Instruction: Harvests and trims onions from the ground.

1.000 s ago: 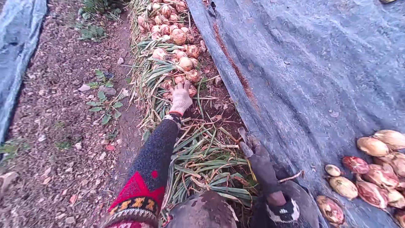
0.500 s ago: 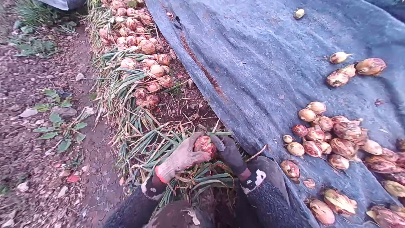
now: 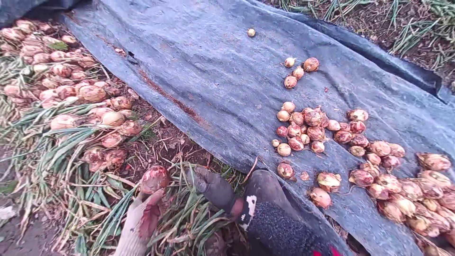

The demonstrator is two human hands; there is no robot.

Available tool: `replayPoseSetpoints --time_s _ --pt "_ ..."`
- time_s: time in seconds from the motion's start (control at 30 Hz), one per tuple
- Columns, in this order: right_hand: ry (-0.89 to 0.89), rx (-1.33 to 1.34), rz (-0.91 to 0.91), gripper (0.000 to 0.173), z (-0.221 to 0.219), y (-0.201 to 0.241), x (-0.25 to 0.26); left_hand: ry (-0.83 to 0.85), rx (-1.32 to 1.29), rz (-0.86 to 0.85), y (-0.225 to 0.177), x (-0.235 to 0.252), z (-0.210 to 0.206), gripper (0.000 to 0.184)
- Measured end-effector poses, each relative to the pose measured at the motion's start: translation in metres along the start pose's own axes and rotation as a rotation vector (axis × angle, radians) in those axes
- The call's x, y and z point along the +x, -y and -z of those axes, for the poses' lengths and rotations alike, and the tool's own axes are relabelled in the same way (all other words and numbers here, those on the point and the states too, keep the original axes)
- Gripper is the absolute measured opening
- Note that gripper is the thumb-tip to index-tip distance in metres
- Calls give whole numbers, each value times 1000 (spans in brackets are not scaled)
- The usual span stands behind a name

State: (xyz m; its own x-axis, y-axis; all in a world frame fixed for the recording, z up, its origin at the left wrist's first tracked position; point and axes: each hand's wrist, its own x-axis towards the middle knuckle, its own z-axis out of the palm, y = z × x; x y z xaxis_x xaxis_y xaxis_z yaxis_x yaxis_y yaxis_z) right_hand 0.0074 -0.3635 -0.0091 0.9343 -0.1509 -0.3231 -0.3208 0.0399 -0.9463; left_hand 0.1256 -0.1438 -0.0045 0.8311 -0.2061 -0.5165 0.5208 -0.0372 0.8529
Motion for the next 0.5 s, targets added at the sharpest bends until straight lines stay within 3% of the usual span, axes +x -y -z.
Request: replayPoseSetpoints --time_s 0.07,0.17,0.27,0.37,0.43,0.5 --pt "149 -44 -164 67 0 -14 11 -57 371 -132 -21 -5 -22 48" --pt "207 516 -284 52 -13 -15 9 -16 1057 -421 -28 -17 -52 39" --pt "202 967 -561 63 -11 -16 8 228 1418 -595 -20 -37 -84 37" --pt "-24 1147 -659 63 12 -10 10 383 1362 -704 -10 -26 -104 33" --pt "-177 1229 -522 64 37 4 -3 448 1182 -761 -9 -3 -126 27" --pt "-226 1299 -264 71 60 18 -14 477 1047 -841 -30 18 -165 25"
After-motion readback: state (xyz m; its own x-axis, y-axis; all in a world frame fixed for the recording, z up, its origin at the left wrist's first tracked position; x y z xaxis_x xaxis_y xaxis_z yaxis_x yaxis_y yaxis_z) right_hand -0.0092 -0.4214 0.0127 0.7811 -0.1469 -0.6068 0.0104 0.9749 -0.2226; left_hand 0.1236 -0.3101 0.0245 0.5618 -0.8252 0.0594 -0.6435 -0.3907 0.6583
